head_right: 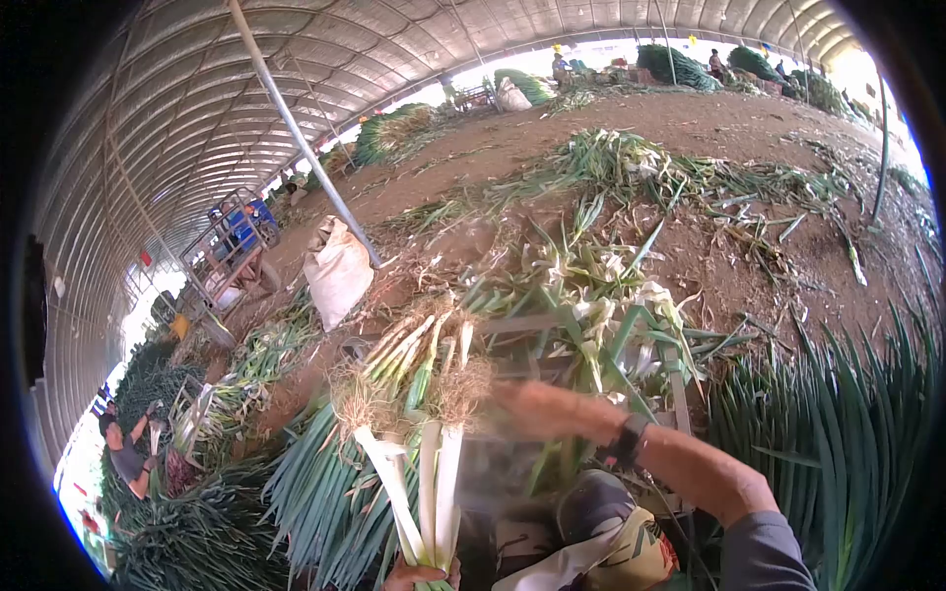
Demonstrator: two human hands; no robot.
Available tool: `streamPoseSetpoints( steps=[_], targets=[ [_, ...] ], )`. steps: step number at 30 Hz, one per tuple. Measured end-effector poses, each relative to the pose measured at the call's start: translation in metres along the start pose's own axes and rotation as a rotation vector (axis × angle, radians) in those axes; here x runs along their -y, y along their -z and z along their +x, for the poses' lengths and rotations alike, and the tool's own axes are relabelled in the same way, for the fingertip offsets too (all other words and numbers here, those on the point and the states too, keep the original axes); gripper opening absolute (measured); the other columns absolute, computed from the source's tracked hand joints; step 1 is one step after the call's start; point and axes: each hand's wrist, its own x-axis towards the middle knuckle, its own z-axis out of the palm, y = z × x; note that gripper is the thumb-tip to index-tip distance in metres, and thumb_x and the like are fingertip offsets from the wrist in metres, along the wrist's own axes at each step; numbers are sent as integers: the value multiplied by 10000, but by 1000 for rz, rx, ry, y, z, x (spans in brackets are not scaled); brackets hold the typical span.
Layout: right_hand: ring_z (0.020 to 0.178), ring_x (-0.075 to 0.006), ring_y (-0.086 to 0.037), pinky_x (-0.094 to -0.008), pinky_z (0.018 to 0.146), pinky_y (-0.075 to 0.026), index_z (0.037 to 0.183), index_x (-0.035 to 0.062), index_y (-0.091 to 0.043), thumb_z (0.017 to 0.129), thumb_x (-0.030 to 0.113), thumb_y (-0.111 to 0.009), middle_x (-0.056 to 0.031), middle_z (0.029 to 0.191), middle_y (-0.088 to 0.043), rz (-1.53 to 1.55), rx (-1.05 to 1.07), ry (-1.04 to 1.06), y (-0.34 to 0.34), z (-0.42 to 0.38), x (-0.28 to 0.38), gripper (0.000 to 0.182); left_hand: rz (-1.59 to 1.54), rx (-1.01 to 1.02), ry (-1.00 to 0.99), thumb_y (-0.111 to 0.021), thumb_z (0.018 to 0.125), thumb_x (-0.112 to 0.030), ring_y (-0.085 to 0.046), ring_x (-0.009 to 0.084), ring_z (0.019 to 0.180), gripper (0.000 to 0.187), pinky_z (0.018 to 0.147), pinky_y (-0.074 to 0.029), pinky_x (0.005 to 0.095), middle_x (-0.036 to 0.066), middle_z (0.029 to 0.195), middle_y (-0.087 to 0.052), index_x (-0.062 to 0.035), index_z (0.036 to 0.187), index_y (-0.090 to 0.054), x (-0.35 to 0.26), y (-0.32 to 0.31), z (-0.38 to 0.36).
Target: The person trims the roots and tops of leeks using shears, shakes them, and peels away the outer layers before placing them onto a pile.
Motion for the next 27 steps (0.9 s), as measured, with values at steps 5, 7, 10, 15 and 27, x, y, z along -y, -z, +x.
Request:
streamPoseSetpoints(
  steps=[5, 7, 10, 15, 27],
  targets=[
    [1115, -253, -570, -434, 942, -512, 1304, 52, -567, 944, 149, -593, -101, 1253, -586, -114, -405, -25, -14, 19, -11, 373, -8, 153, -55, -704, 906, -146, -665, 275, 1089, 430, 920, -542, 422, 148, 1245, -664, -11, 1304, -612, 16, -9, 6],
    [998, -209, -614, -375, 807, -537, 1289, 59, -581, 952, 111, -569, -92, 1193, -628, 252, -731, -151, 19, 19, 43, 342, 35, 256, -225, -727, 902, -108, -679, 260, 1050, 455, 855, -567, 425, 134, 1206, -677, -32, 1331, -598, 35, 1, 22],
    [817, -140, -641, -297, 617, -537, 1220, 65, -636, 944, 201, -640, -82, 1114, -669, 125, -853, -213, 83, 4, 108, 308, -24, 151, -104, -782, 875, -104, -687, 220, 1016, 558, 794, -590, 429, 103, 1194, -682, -65, 1387, -566, 38, -3, 38],
    [871, -243, -690, -396, 748, -599, 1094, 105, -698, 857, 203, -722, -67, 905, -725, -930, -461, 82, 36, -15, 138, 258, 47, -18, -362, -826, 852, -202, -670, 216, 1056, 688, 844, -575, 423, 90, 1209, -668, -76, 1449, -509, 18, -34, 48],
    [539, -279, -626, -368, 508, -512, 835, 110, -729, 889, 290, -690, -105, 667, -655, -707, -106, 230, -38, 3, 135, 192, 251, 132, -523, -734, 926, -332, -586, 148, 875, 521, 731, -487, 363, 52, 1051, -661, -74, 1352, -581, 20, -56, 48]
  ],
)
